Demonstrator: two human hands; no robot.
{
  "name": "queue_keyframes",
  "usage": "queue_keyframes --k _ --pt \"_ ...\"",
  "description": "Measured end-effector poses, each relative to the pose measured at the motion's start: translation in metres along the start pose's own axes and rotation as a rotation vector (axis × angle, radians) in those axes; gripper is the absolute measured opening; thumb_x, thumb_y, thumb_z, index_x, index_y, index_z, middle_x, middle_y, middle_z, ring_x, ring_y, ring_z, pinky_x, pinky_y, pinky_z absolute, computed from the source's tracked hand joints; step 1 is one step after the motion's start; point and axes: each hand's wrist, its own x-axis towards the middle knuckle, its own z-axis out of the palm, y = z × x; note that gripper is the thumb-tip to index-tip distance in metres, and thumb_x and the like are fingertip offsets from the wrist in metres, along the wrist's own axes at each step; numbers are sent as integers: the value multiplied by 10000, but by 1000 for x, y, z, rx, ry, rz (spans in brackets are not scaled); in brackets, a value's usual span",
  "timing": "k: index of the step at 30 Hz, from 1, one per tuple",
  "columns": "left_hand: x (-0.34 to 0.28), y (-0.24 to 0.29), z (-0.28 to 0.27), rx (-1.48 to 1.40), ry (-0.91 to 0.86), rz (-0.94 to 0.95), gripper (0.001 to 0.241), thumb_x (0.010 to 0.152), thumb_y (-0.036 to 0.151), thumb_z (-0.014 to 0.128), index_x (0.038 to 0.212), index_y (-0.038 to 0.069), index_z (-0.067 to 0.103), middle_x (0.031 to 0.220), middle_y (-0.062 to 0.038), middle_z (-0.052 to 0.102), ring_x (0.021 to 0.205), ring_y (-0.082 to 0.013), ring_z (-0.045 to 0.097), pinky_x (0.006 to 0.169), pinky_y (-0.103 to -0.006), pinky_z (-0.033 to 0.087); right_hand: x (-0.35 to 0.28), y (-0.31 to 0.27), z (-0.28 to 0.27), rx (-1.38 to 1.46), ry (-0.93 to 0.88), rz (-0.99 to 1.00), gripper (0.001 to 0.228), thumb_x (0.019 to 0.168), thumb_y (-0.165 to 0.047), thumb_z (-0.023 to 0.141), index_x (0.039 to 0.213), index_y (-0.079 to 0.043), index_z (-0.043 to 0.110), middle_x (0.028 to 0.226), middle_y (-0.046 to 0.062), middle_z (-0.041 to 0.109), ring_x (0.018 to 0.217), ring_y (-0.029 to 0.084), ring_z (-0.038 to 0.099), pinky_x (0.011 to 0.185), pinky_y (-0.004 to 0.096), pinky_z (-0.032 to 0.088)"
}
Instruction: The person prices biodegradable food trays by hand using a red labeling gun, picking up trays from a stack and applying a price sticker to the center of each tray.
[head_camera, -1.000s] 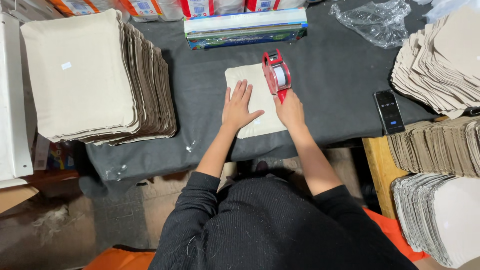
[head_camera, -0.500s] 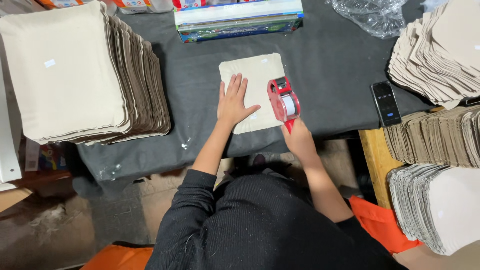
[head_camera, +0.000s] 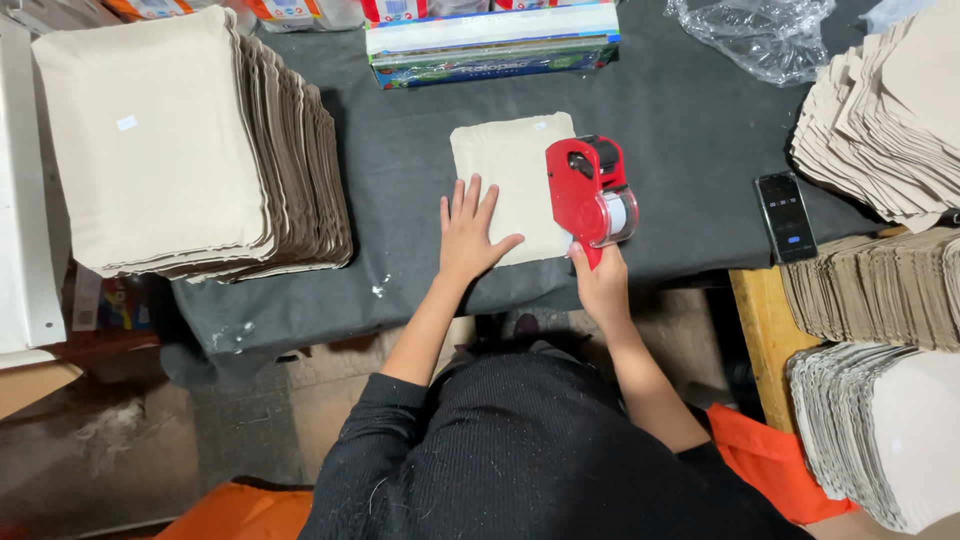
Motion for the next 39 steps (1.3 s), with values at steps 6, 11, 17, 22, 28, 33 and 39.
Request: queue_keyframes --k 6,11,17,22,28,33,39 --pt "-21 -5 -5 42 -78 64 1167 661 887 638 1602 267 335 1711 -109 156 1574 -386 148 1267 -643 113 3 -26 5 149 -29 42 274 1011 -269 718 1063 -9 646 936 192 746 985 387 720 795 484 561" --pt "-19 -9 6 56 -65 93 1140 684 808 697 1610 262 318 1710 -124 148 1569 -403 153 1267 -638 139 3 -28 15 144 -53 5 296 1010 -295 717 1060 -10 653 936 189 738 986 395 714 813 492 552" --pt "-5 16 25 89 -43 133 1109 715 769 704 1610 241 317 1702 -139 170 1564 -417 164 1270 -608 164 17 -23 2 147 -69 -79 284 1017 -302 719 1026 -24 659 909 166 738 954 395 719 828 476 551" --pt "20 53 58 119 -33 207 1102 698 774 712 1584 220 365 1686 -137 218 1550 -418 216 1269 -591 207 27 -20 -12 121 -62 -93 330 1012 -335 726 1021 -13 656 898 213 712 960 457 688 818 521 529" --pt "52 100 113 129 -32 318 872 774 514 722 1504 107 474 1590 -156 383 1545 -426 223 1257 -565 224 42 3 -33 124 -68 -70 306 1011 -322 722 1035 -24 654 928 180 725 985 447 686 828 514 522" --pt "69 140 124 188 -130 309 887 783 556 622 1547 150 424 1596 -105 432 1556 -358 194 1301 -552 19 50 7 -51 114 -48 -88 338 1010 -304 728 1049 21 644 932 280 685 1003 521 643 814 566 501" --pt "71 146 135 151 -88 275 906 747 524 663 1539 150 432 1595 -95 453 1547 -349 227 1299 -556 29 59 25 -57 110 -54 -110 327 1006 -279 734 1056 34 653 925 308 674 1006 546 625 802 590 494"
